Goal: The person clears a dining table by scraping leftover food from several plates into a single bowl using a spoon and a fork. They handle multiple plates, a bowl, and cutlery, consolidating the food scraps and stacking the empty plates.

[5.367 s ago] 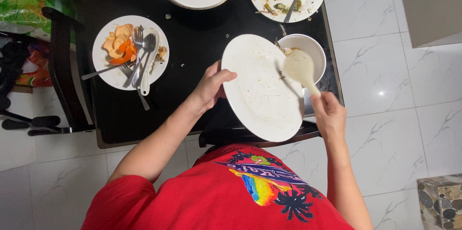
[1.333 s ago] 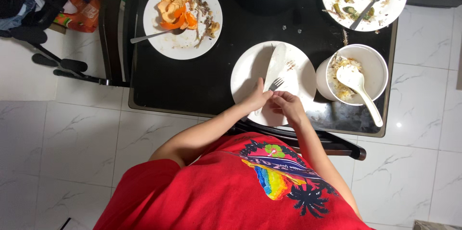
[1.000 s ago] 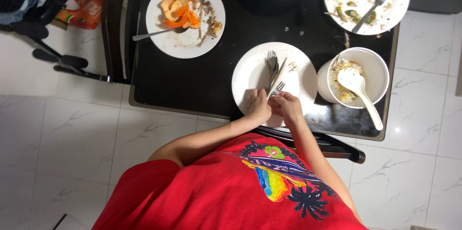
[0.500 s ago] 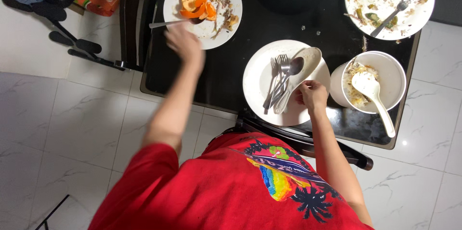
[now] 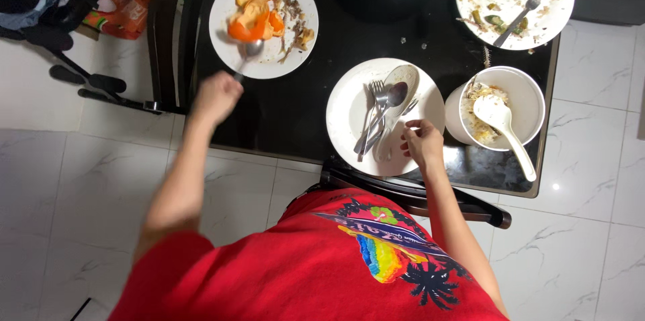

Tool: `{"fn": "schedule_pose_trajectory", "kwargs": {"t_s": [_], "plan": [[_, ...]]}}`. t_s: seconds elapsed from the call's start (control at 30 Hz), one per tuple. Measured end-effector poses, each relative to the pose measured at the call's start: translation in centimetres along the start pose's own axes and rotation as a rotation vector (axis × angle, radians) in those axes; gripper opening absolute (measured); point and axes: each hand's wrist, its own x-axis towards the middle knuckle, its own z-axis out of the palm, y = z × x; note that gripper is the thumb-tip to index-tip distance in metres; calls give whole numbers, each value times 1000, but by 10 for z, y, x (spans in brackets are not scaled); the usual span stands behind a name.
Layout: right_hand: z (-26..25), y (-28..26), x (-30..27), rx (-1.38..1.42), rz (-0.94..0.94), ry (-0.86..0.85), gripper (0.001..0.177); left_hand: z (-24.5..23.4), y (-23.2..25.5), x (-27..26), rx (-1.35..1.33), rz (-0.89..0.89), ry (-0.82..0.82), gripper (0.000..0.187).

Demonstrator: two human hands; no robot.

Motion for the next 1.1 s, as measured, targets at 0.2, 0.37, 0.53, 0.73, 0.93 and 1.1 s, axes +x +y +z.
{"fn": "schedule_pose_trajectory", "kwargs": {"t_s": [0.2,0.37,0.53,0.73,0.93,1.1], "plan": [[8,-9,-18,9,25,-72,26,113,4,-44,-869,-114,-221,15],[15,-16,-17,16,-26,-133,25,164,21,-38,-1193,-141,-312,16],[16,-15,-22,-6,-72,-137,24,239,50,-72,-928,-185,-331,12],[-7,-11,-23,-46,-90,-65,24,213,66,-102,-223,357,-69,20],[-116,-10,-53,-745,-550,604,31,126,-9,25,-929,-21,404,24],[-166,4,-43,-934,-304,612,41,81,-43,95,-1454,-185,130,36]]}}
